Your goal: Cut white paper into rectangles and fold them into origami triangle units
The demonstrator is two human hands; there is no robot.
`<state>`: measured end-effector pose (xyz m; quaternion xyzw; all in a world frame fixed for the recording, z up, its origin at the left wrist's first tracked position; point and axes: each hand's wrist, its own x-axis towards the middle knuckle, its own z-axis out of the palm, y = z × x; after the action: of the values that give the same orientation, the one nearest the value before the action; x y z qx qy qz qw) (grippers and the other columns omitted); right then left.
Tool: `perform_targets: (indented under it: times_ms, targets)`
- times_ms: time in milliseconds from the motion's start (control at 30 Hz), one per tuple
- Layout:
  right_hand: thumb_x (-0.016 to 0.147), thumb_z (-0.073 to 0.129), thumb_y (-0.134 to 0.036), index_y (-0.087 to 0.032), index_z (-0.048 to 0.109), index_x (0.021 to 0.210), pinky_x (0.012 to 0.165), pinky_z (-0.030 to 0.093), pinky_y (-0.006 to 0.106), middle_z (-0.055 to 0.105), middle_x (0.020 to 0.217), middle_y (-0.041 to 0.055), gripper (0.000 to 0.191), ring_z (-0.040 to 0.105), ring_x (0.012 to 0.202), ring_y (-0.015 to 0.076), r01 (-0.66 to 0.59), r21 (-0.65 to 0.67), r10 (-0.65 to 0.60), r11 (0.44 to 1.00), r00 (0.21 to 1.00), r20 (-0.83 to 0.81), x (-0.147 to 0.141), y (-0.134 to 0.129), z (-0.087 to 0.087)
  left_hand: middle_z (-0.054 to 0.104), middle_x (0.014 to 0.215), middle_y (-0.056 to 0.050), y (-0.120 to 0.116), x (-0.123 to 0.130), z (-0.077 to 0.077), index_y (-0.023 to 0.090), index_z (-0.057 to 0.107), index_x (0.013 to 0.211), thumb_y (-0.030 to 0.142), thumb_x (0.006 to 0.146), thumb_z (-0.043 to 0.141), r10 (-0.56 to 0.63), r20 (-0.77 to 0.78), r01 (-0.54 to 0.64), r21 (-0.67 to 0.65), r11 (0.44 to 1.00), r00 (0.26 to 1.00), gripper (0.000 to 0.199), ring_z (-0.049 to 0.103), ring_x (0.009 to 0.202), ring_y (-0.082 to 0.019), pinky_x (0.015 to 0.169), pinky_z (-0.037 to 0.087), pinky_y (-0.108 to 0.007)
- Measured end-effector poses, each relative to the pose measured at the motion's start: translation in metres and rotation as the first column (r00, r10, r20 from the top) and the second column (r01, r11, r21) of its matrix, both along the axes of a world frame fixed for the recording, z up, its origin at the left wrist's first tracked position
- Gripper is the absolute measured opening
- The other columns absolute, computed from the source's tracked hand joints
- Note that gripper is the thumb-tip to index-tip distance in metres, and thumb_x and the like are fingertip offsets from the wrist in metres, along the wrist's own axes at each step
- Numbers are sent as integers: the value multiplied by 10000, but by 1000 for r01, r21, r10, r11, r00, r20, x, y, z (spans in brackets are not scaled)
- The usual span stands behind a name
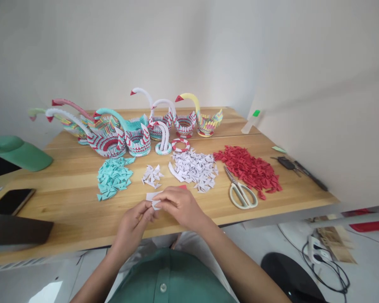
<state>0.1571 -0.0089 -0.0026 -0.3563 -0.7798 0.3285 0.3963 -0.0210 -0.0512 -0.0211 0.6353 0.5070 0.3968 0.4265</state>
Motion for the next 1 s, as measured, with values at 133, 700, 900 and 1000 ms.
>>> perform_targets:
  times_ms: [133,700,900,1000]
  targets:
    - [871,654,-260,-231,730,895,701,499,261,710,790,19,85,642,740,156,9,-58,-14,998,996,-83,0,1,-2,660,704,-30,1,5,-3,185,612,816,396,871,556,53,316,-5,-151,989,947,226,594,643,-165,648,465,-271]
    - [838,678,-299,-213,708,816,652,507,253,697,779,17,93,644,703,153,7,-302,-84,953,967,-241,-4,2,-9,707,694,-31,7,12,-8,183,701,741,265,790,677,209,260,-203,-52,978,943,98,644,695,-181,701,479,-260]
    - [858,655,-305,-213,707,810,706,518,276,715,786,30,116,657,736,164,27,-212,-69,977,979,-191,-4,3,-9,698,689,-29,9,11,-8,187,697,736,257,798,659,215,226,-220,-5,976,950,101,638,682,-182,682,472,-254]
    - [866,651,-291,-221,707,826,721,525,280,727,802,31,98,669,753,170,35,-154,-58,987,988,-144,-3,4,-7,700,696,-23,10,8,-6,195,699,751,248,805,646,211,150,-220,48,974,966,93,637,685,-177,679,464,-247]
